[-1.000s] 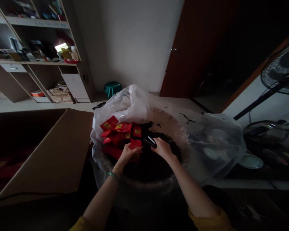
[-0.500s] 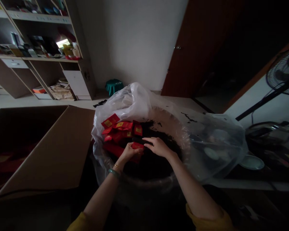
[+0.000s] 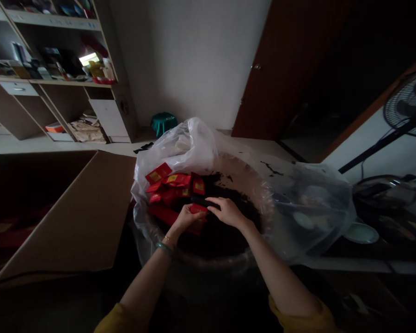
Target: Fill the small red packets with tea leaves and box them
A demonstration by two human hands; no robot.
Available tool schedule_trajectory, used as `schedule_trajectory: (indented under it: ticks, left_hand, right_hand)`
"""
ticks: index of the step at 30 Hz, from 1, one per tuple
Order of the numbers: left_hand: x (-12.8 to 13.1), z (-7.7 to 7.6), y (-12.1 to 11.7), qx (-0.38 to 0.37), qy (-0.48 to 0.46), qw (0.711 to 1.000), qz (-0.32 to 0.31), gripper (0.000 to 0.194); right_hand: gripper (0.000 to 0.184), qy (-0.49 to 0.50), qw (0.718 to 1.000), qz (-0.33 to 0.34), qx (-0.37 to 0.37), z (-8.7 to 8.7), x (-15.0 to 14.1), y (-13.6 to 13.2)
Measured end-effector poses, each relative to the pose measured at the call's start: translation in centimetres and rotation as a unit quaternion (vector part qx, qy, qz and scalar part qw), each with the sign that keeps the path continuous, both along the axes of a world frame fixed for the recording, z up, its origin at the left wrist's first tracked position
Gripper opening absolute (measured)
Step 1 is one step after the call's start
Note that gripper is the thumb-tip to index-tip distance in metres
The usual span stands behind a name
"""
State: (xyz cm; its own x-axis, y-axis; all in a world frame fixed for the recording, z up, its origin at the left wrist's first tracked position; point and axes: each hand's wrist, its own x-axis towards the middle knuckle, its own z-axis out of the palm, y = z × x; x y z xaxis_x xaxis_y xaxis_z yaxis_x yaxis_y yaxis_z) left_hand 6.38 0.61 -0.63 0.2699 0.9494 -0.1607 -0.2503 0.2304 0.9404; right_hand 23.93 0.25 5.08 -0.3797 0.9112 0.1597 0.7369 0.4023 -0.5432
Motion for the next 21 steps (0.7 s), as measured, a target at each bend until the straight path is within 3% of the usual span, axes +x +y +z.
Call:
schedule_trajectory:
  ticks: [6,15,21]
  left_hand:
    - [0.07,0.07,0.02,0.012,0.004,1.000,0.002,0.045]
    - [0.03,0.12,-0.06,-0.010,0.005,1.000,-0.003,0.043]
    - [0.04,-0.06,-0.04,-0.007,0.011,1.000,-0.005,0.044]
  right_hand:
    - [0.037,0.047,0.998,0.020,-0.026,-0.36,0.25,0.00]
    - [0.034,-0.048,0.999,-0.017,0.011,-0.31,-0.42,-0.31]
    - [0.033,-0.055,0.998,-0.021,0.013,-0.27,-0.48,-0.48]
